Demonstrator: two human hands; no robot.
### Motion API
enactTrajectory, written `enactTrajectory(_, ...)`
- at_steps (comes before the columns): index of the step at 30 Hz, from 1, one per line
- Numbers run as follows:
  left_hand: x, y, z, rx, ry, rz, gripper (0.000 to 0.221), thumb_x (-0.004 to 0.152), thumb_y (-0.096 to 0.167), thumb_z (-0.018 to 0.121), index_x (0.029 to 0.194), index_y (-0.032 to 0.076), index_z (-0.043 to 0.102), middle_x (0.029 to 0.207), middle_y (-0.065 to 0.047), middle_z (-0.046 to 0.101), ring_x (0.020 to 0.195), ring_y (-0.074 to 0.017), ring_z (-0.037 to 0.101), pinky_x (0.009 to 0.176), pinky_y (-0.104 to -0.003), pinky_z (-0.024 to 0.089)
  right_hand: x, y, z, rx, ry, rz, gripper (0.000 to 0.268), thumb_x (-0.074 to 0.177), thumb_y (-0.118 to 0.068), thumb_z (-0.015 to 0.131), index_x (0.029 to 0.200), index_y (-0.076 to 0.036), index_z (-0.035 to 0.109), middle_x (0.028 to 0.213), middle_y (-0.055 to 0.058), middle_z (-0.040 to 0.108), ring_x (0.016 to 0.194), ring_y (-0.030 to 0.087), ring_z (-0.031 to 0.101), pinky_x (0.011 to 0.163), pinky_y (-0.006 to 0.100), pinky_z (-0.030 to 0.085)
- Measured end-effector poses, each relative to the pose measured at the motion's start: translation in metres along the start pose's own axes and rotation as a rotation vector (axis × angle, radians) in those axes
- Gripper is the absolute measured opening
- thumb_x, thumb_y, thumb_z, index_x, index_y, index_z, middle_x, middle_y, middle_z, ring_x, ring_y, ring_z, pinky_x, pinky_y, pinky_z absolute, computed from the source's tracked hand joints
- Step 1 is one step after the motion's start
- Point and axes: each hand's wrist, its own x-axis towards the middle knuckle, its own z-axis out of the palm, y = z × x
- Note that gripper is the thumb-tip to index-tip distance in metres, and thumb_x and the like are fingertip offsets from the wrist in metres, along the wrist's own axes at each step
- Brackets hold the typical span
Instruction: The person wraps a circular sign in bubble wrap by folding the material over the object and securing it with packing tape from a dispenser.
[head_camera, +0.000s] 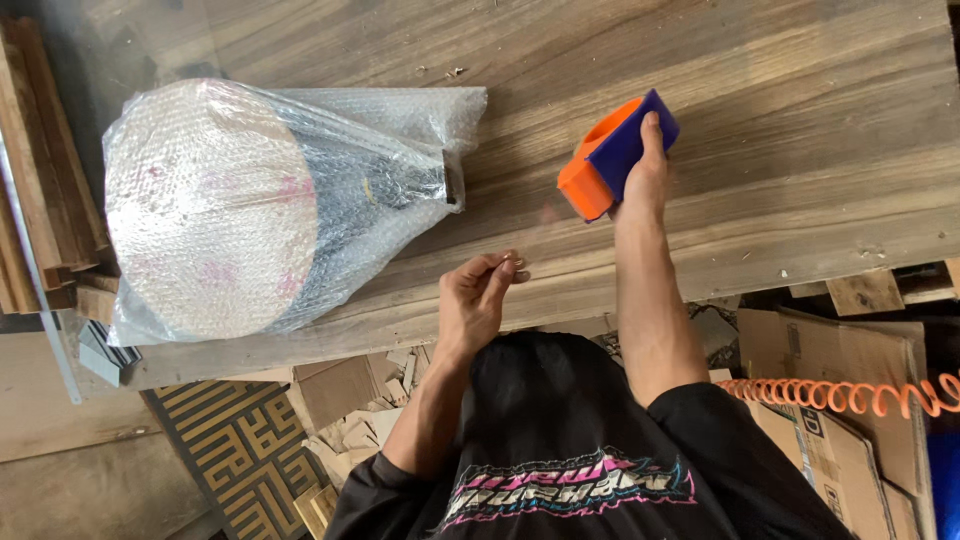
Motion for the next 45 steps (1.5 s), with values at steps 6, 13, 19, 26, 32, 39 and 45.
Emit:
enactTrajectory(6, 0.019, -0.022, -0.008, 0.239, 0.093, 0.129, 0.012, 0.094, 0.005, 0.075, 0.097, -0.005, 0.077, 0.072, -0.016, 0.076, 0.067, -0.0230, 0.077, 0.064, -0.036, 0.061, -0.019, 0.074, 0.005, -0.435, -0.088, -1.091, 0.044, 0.077, -0.024, 0.093, 0.098, 0.001, 0.063, 0.075, 0.012, 0.060, 0.065, 0.027, 0.065, 0.061, 0.035, 0.050)
enactTrajectory(13, 0.003, 0.024, 0.002, 0.355, -0.064, 0.251, 0.003, 0.082, 0.005, 0.078, 0.084, 0.007, 0.079, 0.056, -0.007, 0.069, 0.051, -0.0191, 0.068, 0.054, -0.029, 0.055, -0.010, 0.095, 0.012, -0.826, -0.141, -1.794, 0.070, 0.091, -0.061, 0.071, 0.109, 0.005, 0.057, 0.087, 0.012, 0.059, 0.077, 0.030, 0.063, 0.089, 0.047, 0.044)
enactTrajectory(19, 0.008, 0.021, -0.034, 0.035, -0.202, 0.080, 0.005, 0.087, 0.000, 0.074, 0.092, -0.001, 0.074, 0.069, -0.011, 0.069, 0.062, -0.0134, 0.063, 0.061, -0.031, 0.055, -0.007, 0.067, 0.012, -1.488, -0.349, -1.271, 0.055, 0.076, -0.044, 0.087, 0.105, -0.003, 0.065, 0.095, 0.018, 0.069, 0.092, 0.037, 0.068, 0.087, 0.054, 0.042)
enactTrajectory(26, 0.029, -0.007, -0.064, -0.144, -0.437, -0.090, 0.003, 0.095, 0.001, 0.067, 0.098, -0.001, 0.067, 0.078, -0.008, 0.062, 0.075, -0.0137, 0.059, 0.068, -0.030, 0.054, -0.001, 0.081, -0.006, -1.650, -0.388, -1.054, 0.060, 0.081, -0.047, 0.082, 0.122, -0.009, 0.062, 0.114, 0.013, 0.061, 0.106, 0.033, 0.063, 0.093, 0.054, 0.041)
enactTrajectory(32, 0.055, -0.035, -0.096, -0.541, -0.494, -0.177, 0.006, 0.097, -0.001, 0.062, 0.103, 0.000, 0.060, 0.076, -0.006, 0.053, 0.063, -0.0120, 0.051, 0.056, -0.025, 0.040, -0.090, 0.093, 0.025, -0.278, -1.236, -0.100, 0.056, 0.100, -0.042, 0.060, 0.140, -0.004, 0.054, 0.133, 0.016, 0.066, 0.120, 0.024, 0.064, 0.103, 0.042, 0.047)
enactTrajectory(39, 0.077, -0.021, -0.139, -0.704, -0.542, -0.212, 0.010, 0.098, 0.002, 0.062, 0.107, 0.001, 0.057, 0.079, -0.013, 0.057, 0.060, -0.0207, 0.063, 0.049, -0.031, 0.052, -0.102, 0.175, -0.008, -0.051, -1.317, 0.660, 0.087, 0.093, -0.065, 0.052, 0.151, -0.001, 0.040, 0.112, 0.031, 0.070, 0.090, 0.045, 0.076, 0.070, 0.055, 0.065)
enactTrajectory(45, 0.096, -0.048, -0.163, -0.749, -0.564, -0.117, 0.011, 0.098, 0.000, 0.060, 0.107, -0.002, 0.054, 0.081, -0.016, 0.056, 0.064, -0.0246, 0.060, 0.049, -0.037, 0.052, -0.135, 0.191, 0.005, 0.029, -1.335, 0.258, 0.078, 0.080, -0.020, 0.082, 0.139, 0.008, 0.041, 0.094, 0.032, 0.069, 0.082, 0.040, 0.078, 0.069, 0.044, 0.065)
